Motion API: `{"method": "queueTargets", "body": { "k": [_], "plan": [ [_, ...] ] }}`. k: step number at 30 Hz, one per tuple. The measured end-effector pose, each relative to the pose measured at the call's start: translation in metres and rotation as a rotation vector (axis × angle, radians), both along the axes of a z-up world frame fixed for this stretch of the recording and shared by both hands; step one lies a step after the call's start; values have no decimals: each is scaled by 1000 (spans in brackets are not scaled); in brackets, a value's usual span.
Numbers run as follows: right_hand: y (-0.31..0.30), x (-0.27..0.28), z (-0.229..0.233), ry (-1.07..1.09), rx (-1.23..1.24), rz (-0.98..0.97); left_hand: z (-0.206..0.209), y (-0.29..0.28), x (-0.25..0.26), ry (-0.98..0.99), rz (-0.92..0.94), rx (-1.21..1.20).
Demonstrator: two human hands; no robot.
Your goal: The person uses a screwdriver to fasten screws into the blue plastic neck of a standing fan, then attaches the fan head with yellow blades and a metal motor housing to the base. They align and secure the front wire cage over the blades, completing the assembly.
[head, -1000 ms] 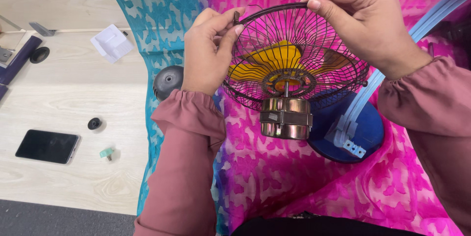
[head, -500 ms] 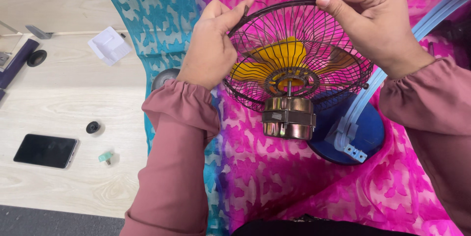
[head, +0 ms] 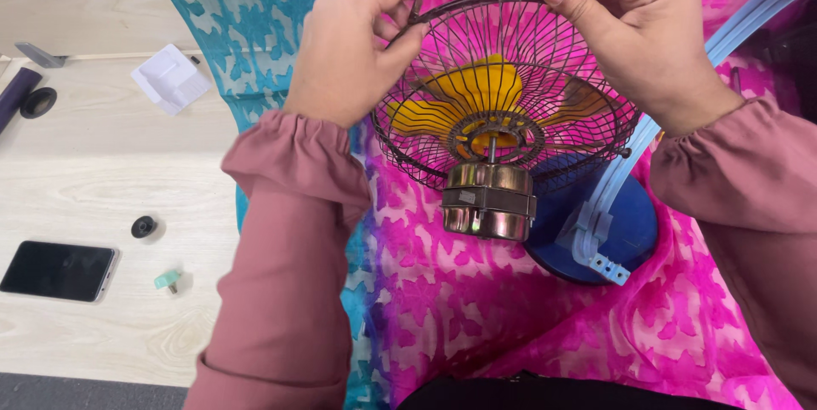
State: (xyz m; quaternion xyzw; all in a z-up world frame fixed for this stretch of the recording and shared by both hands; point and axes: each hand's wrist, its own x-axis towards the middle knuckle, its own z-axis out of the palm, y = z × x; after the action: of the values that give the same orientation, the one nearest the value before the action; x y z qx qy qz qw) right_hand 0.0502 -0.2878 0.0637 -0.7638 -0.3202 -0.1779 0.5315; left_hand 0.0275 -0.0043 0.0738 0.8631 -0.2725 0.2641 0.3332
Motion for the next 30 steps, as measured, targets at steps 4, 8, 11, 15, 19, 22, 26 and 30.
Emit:
{"method": "queueTargets", "body": {
  "k": [4, 8, 11, 15, 19, 22, 26, 30],
  "plan": [
    [4, -4, 2, -20, -13, -6, 18, 5, 10, -171, 9, 317],
    [6, -8, 4, -32, -60, -75, 24, 6, 15, -248, -60, 422],
    [6, -10, 9, -73, -67, -41, 25, 3, 20, -248, -85, 435],
    [5, -17, 17, 43, -238, -173, 24, 3, 20, -217, -121, 430],
    [8, -19, 29, -116, -231, 39, 24, 1, 16, -190, -103, 452],
    [11, -18, 39, -83, -328, 89, 26, -2, 13, -204, -112, 456],
    [12, -12, 43, 34, -405, 44, 25, -3, 8, -234, -77, 481],
    [13, -7, 39, -57, -435, 14, 25, -5, 3, -217, -70, 463]
  ]
}}
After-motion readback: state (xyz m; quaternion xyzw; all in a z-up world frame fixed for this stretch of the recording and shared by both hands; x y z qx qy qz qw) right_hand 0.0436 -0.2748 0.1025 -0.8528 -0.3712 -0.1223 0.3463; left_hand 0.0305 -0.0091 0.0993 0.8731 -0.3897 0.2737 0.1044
